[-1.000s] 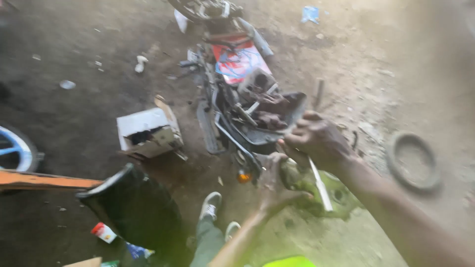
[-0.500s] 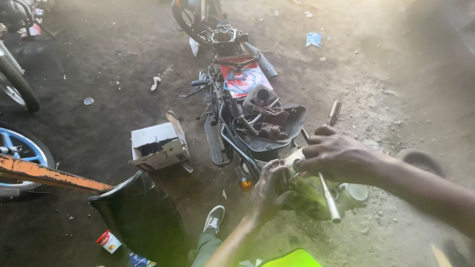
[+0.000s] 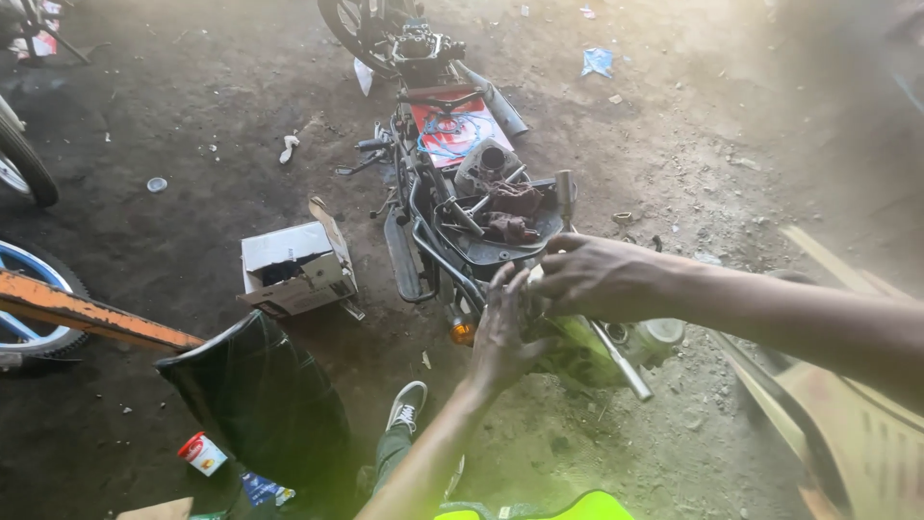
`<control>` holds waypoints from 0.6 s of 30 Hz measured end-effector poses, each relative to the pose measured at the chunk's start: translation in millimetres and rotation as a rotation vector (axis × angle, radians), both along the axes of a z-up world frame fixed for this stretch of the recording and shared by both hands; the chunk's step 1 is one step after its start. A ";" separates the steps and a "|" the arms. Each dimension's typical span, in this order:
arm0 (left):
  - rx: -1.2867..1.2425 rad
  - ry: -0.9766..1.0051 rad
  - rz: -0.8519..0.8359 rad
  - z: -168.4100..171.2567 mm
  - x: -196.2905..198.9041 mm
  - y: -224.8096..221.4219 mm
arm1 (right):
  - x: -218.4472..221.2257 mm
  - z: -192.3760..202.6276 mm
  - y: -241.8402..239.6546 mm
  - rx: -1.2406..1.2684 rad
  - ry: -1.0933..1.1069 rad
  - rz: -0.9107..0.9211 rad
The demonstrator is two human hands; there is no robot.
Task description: Tightening bolts on a motorcycle engine casing using a T-handle socket wrench.
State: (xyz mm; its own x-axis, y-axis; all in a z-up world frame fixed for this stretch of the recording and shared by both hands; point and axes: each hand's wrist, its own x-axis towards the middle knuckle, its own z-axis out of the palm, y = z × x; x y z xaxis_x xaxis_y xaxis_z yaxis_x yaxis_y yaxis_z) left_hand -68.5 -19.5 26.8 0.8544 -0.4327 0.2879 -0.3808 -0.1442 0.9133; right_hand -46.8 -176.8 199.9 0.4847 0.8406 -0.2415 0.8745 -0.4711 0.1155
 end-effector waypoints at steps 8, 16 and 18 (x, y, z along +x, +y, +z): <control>0.020 0.164 -0.087 6.1 15.2 -0.6 | -9.0 -41.4 -12.5 0.296 -0.191 -0.306; -0.011 0.124 -0.043 -24.9 18.1 -8.8 | -25.1 -37.3 14.2 0.372 -0.460 -0.531; -0.004 0.127 -0.051 -27.3 17.8 -5.0 | -30.8 -40.1 23.9 0.362 -0.494 -0.607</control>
